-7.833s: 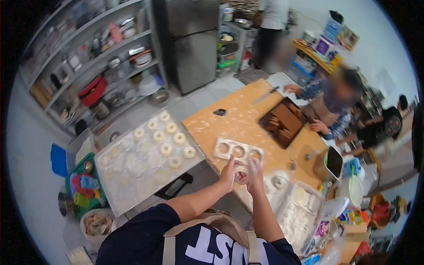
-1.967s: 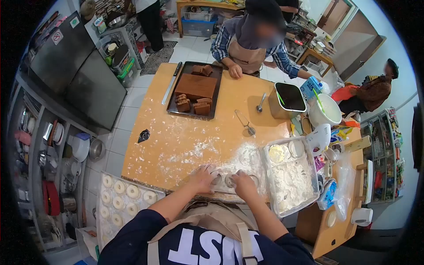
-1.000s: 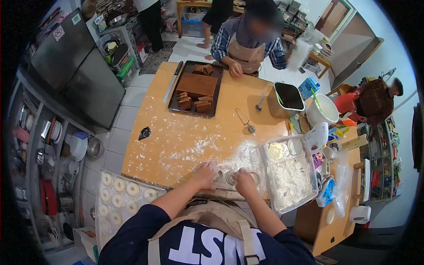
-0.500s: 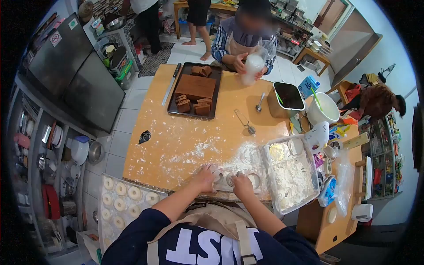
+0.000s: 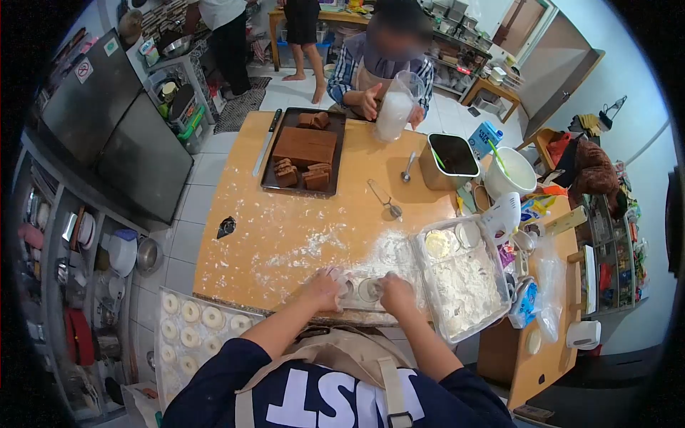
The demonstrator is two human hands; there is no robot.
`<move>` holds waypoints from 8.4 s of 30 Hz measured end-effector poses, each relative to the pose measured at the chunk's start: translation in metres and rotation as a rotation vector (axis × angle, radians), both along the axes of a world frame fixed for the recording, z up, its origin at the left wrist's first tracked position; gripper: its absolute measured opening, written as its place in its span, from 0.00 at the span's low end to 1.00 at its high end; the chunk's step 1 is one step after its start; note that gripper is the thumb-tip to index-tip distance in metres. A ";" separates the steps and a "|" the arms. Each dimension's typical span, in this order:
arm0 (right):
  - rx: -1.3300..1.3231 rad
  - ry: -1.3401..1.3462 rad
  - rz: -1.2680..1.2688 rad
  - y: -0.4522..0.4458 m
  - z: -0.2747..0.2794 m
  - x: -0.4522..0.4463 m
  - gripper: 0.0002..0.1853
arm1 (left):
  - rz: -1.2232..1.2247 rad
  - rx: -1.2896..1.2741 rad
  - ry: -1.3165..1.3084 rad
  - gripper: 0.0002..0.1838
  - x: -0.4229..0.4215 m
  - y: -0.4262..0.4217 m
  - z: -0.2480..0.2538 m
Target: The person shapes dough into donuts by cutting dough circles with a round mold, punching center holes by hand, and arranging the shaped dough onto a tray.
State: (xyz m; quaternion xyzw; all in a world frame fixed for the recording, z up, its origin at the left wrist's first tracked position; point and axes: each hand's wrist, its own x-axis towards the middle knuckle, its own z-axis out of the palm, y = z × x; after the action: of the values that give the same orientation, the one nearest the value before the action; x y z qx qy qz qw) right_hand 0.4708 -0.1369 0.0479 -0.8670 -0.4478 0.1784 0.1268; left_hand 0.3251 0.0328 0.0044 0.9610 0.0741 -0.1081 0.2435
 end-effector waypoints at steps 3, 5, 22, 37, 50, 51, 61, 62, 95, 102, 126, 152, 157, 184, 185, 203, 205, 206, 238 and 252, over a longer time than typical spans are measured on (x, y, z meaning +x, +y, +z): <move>-0.008 0.004 0.077 0.002 -0.007 -0.011 0.12 | -0.010 0.010 -0.002 0.56 -0.002 0.000 0.001; 0.011 0.001 0.114 0.003 -0.012 -0.014 0.12 | -0.008 0.019 -0.004 0.56 -0.001 0.000 -0.003; 0.106 0.061 -0.052 0.011 0.005 0.006 0.11 | -0.009 0.041 -0.004 0.54 0.001 0.003 -0.005; 0.052 -0.038 0.024 -0.015 -0.003 -0.028 0.11 | -0.009 0.025 0.055 0.53 -0.001 -0.001 0.005; -0.116 -0.169 0.082 -0.006 -0.032 -0.031 0.15 | -0.024 -0.011 0.039 0.50 0.002 0.000 -0.005; -0.158 -0.161 0.078 -0.002 -0.032 -0.030 0.16 | -0.023 0.006 0.040 0.51 0.000 -0.001 -0.003; 0.841 0.044 -0.467 -0.017 0.067 0.033 0.10 | 0.174 -0.123 -0.254 0.50 -0.028 0.000 0.000; 0.945 0.115 -0.558 -0.019 0.068 0.038 0.09 | 0.236 -0.184 -0.301 0.49 -0.033 0.004 0.001; 0.660 0.286 -0.120 -0.034 0.020 0.061 0.21 | 0.600 -1.206 -0.347 0.33 0.098 -0.082 0.055; 0.745 0.294 -0.115 -0.043 0.036 0.084 0.19 | 0.653 -1.082 -0.458 0.27 0.120 -0.095 0.070; 0.615 0.138 0.705 0.141 0.109 -0.214 0.39 | 1.120 -0.691 -1.378 0.34 -0.206 -0.045 0.092; -0.282 1.464 0.708 0.170 0.017 -0.473 0.16 | 1.933 -1.159 -1.552 0.32 -0.442 -0.064 0.048; 0.111 1.193 0.594 0.152 0.038 -0.493 0.18 | 1.947 -0.778 -1.403 0.32 -0.438 -0.066 0.031; -0.012 1.417 0.478 0.170 0.003 -0.466 0.14 | 1.832 -1.347 -1.466 0.33 -0.427 -0.051 0.040; 0.103 1.375 0.440 0.168 0.006 -0.469 0.16 | 1.874 -1.411 -1.645 0.33 -0.415 -0.050 0.050; 0.111 1.358 0.272 0.150 0.009 -0.471 0.21 | 1.850 -1.471 -1.630 0.31 -0.415 -0.055 0.026; 0.172 1.427 0.240 0.150 -0.006 -0.470 0.22 | 1.839 -1.531 -1.855 0.32 -0.413 -0.054 0.030; 0.058 1.416 0.306 0.153 -0.013 -0.465 0.20 | 1.866 -1.458 -1.648 0.33 -0.416 -0.054 0.032; 0.099 1.318 0.208 0.147 -0.051 -0.471 0.18 | 2.002 -1.313 -1.525 0.33 -0.416 -0.063 0.006; -0.248 1.282 0.314 0.146 -0.080 -0.462 0.21 | 2.034 -1.290 -1.245 0.34 -0.422 -0.076 -0.028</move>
State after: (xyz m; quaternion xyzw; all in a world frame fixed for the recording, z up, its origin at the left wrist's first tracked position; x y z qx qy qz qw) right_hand 0.0090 0.0087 -0.0325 -0.5221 -0.3811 0.7244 0.2396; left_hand -0.0966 -0.0430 -0.0236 0.0862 0.5607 0.5519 0.6112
